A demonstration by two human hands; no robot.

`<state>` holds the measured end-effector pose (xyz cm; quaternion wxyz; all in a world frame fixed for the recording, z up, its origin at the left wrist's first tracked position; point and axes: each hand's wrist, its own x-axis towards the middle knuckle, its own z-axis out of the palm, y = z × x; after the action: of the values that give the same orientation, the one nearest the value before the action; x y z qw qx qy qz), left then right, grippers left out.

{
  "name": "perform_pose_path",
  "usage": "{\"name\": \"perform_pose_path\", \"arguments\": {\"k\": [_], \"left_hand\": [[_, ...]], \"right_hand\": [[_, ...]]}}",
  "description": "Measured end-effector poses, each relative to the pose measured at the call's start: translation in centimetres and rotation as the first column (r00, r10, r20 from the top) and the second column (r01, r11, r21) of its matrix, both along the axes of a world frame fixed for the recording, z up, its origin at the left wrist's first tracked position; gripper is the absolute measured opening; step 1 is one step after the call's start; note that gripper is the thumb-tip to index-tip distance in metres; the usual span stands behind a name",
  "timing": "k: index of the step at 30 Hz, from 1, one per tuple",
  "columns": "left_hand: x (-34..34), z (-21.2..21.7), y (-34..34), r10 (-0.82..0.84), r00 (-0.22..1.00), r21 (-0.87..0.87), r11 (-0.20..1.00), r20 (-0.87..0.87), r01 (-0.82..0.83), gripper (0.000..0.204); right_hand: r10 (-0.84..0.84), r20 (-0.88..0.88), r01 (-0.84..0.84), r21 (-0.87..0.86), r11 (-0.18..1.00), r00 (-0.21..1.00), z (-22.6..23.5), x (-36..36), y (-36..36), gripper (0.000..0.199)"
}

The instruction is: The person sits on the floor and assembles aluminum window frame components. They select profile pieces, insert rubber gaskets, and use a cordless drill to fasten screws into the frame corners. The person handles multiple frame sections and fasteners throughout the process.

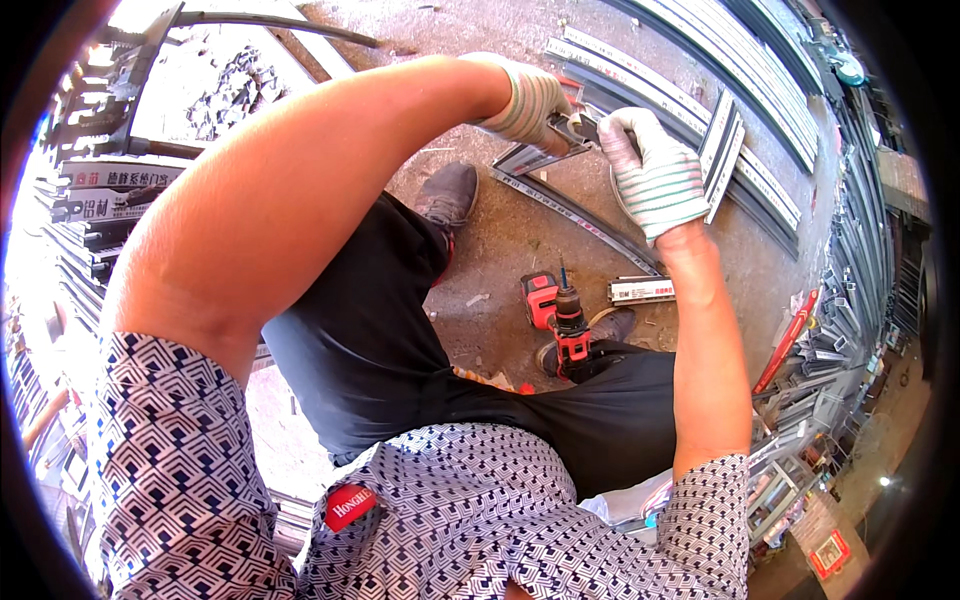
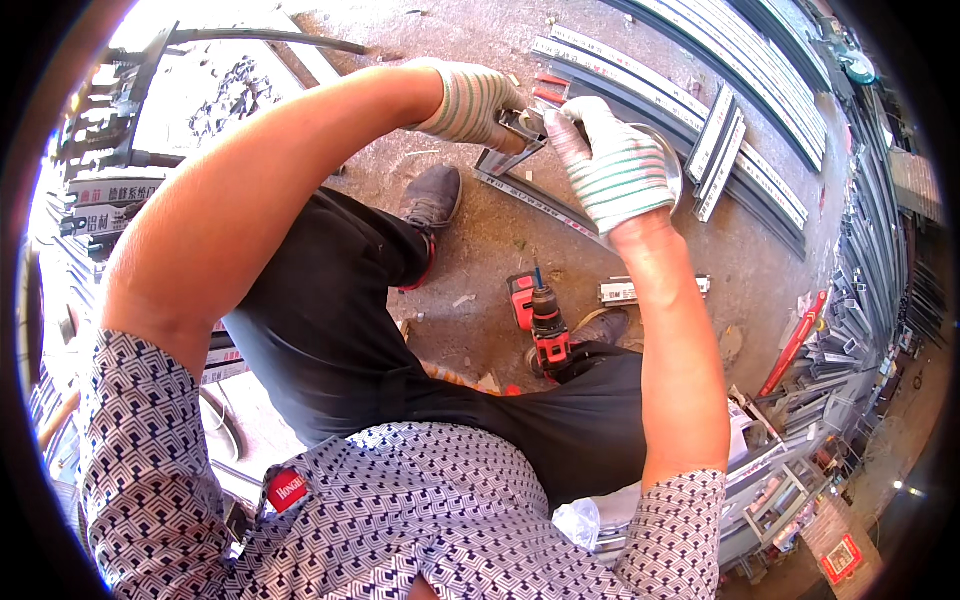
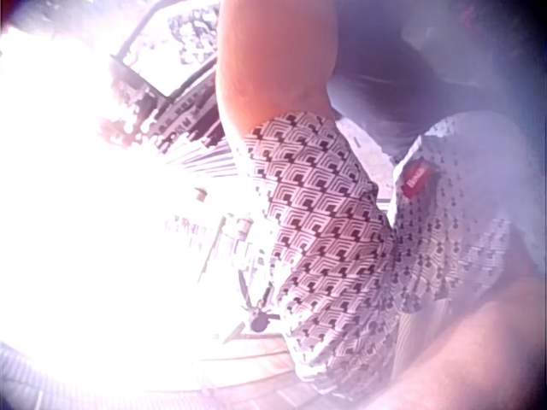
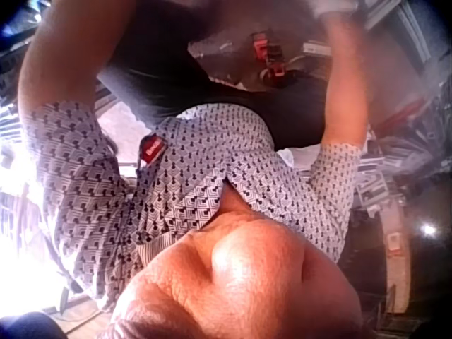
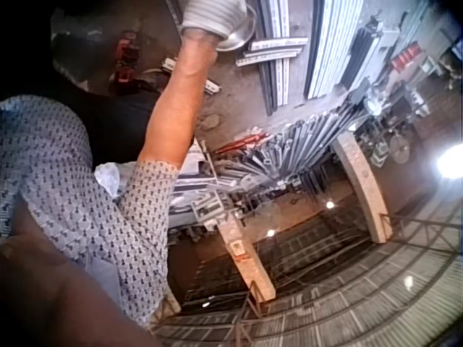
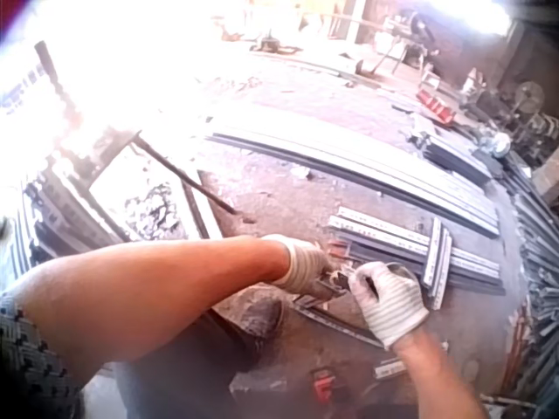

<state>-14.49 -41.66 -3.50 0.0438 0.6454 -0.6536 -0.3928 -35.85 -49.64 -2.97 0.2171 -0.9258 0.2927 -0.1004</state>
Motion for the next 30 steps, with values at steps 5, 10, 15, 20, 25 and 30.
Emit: {"name": "perform_pose_path", "arguments": {"k": [5,10,15,20,25,30], "left_hand": [[0.1,-1.0,-0.2,-0.022,1.000,-0.045,0.999,-0.005,0.022,0.046],[-0.1,-0.9,-0.4,-0.019,1.000,-0.007,1.000,-0.013,0.018,0.040],[0.2,-0.7,-0.2,-0.033,0.999,-0.028,0.999,-0.041,0.032,0.035],[0.3,-1.2,-0.2,-0.015,0.997,-0.028,1.000,-0.070,0.014,0.033],[0.2,-2.1,-0.4,-0.021,0.999,-0.046,0.999,-0.024,0.019,0.032],[0.4,-1.7,-0.3,-0.009,1.000,-0.026,1.000,-0.016,0.008,0.033]], "right_hand": [[0.107,-0.044,-0.111,-0.083,0.990,0.993,0.7,0.6,-0.3,0.035],[0.248,-0.087,-0.259,-0.167,0.951,0.965,1.0,1.3,-0.6,0.035],[0.353,-0.154,-0.375,-0.156,0.914,0.923,1.4,2.3,-0.6,0.029],[0.380,-0.143,-0.397,-0.124,0.909,0.914,1.6,2.5,-0.6,0.025],[0.384,-0.155,-0.407,-0.163,0.899,0.910,1.9,2.8,-0.6,0.024],[0.370,-0.159,-0.385,-0.070,0.920,0.915,1.9,3.3,-1.1,0.024]]}}
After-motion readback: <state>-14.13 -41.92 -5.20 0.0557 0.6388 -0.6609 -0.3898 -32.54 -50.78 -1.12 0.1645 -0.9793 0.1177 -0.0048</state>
